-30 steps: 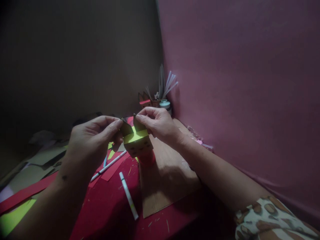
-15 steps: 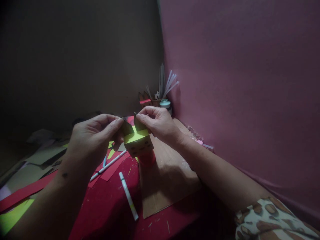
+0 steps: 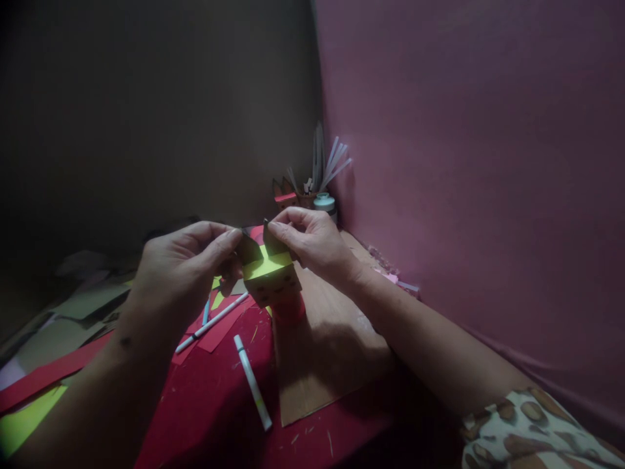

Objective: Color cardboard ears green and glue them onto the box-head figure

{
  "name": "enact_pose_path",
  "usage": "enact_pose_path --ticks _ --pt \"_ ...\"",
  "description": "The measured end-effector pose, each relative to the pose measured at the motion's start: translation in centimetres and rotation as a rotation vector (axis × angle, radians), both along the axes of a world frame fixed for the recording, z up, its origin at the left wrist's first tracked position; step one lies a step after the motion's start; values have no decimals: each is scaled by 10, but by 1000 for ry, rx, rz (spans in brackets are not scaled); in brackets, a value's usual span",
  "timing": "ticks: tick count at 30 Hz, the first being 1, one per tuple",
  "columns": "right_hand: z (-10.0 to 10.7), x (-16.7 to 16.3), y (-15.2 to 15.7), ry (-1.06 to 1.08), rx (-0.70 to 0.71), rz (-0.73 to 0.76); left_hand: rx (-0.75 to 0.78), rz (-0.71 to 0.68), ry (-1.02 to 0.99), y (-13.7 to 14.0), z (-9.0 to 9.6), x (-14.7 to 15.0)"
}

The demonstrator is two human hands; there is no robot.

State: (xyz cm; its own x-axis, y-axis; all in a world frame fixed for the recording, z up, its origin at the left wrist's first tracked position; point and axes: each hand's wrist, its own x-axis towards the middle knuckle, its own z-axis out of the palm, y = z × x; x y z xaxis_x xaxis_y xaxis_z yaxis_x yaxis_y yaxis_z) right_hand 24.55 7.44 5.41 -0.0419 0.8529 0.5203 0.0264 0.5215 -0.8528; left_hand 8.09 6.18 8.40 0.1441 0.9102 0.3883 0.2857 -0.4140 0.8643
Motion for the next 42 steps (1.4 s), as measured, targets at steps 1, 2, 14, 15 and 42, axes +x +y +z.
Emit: enact_pose_path --ticks 1,2,14,15,42 --pt "0 0 0 2 -7 5 -7 -2 3 0 1 0" --pt "0 0 -1 7 -16 6 -14 -1 6 0 1 -1" --pt "-9 5 -6 19 -41 -27 23 48 -10 3 2 -8" --pt "-9 7 -7 -14 -38 -29 34 56 -10 3 2 -9" --pt "-30 1 -8 -37 -43 183 21 47 23 0 -2 3"
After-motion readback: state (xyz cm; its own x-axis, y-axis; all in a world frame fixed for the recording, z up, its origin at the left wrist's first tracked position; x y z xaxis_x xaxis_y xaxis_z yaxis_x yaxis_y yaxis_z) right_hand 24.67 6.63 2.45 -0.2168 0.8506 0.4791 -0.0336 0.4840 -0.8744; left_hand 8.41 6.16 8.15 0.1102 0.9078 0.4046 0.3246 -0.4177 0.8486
